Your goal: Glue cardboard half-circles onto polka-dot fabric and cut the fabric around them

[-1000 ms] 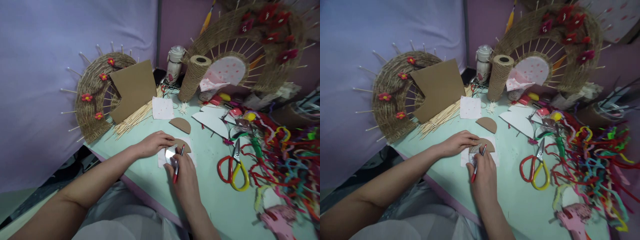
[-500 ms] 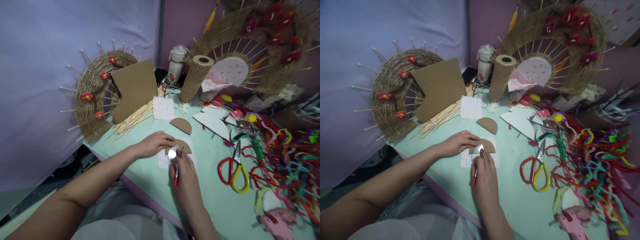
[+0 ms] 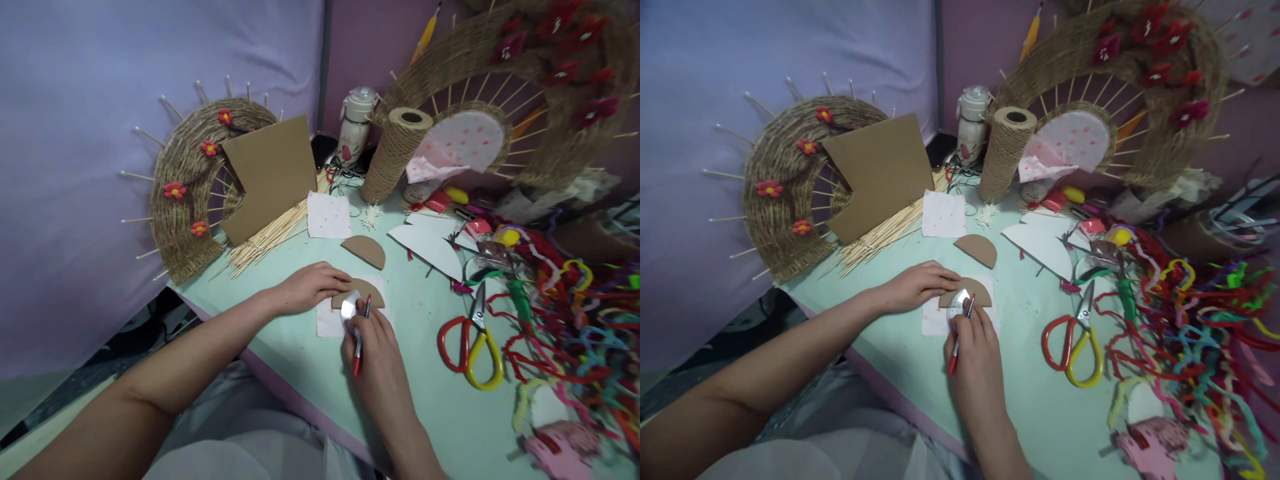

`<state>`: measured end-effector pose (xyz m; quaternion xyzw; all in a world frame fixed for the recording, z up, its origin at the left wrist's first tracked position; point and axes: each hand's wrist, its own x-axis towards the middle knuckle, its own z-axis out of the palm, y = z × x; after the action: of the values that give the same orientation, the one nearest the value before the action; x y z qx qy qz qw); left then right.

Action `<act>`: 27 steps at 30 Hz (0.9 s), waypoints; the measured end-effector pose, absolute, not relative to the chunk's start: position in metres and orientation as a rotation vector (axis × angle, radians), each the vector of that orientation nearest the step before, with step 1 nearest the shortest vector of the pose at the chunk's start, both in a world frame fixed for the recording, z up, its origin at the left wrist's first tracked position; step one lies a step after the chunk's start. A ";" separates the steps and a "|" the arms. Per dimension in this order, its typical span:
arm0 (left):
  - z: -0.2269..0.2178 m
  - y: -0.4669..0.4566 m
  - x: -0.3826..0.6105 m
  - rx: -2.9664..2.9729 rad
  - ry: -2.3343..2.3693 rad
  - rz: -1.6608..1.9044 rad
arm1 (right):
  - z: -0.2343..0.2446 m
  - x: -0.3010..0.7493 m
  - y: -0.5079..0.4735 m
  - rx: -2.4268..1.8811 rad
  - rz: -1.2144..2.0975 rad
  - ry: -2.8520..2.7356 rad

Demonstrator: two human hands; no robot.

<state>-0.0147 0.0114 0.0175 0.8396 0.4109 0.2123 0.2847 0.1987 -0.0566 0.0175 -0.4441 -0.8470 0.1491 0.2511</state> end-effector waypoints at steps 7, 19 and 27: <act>0.019 0.011 -0.015 2.225 1.105 0.569 | 0.016 0.198 -0.057 -1.210 0.411 -2.309; 0.016 0.011 -0.015 2.305 1.047 0.591 | 0.011 0.201 -0.054 -1.197 0.372 -2.305; 0.017 0.012 -0.016 2.326 1.028 0.581 | 0.010 0.200 -0.054 -1.197 0.375 -2.305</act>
<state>-0.0156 0.0116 0.0169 0.8602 0.3803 0.2148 0.2634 0.1999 -0.0543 0.0104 -0.4408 -0.8493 0.1380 0.2557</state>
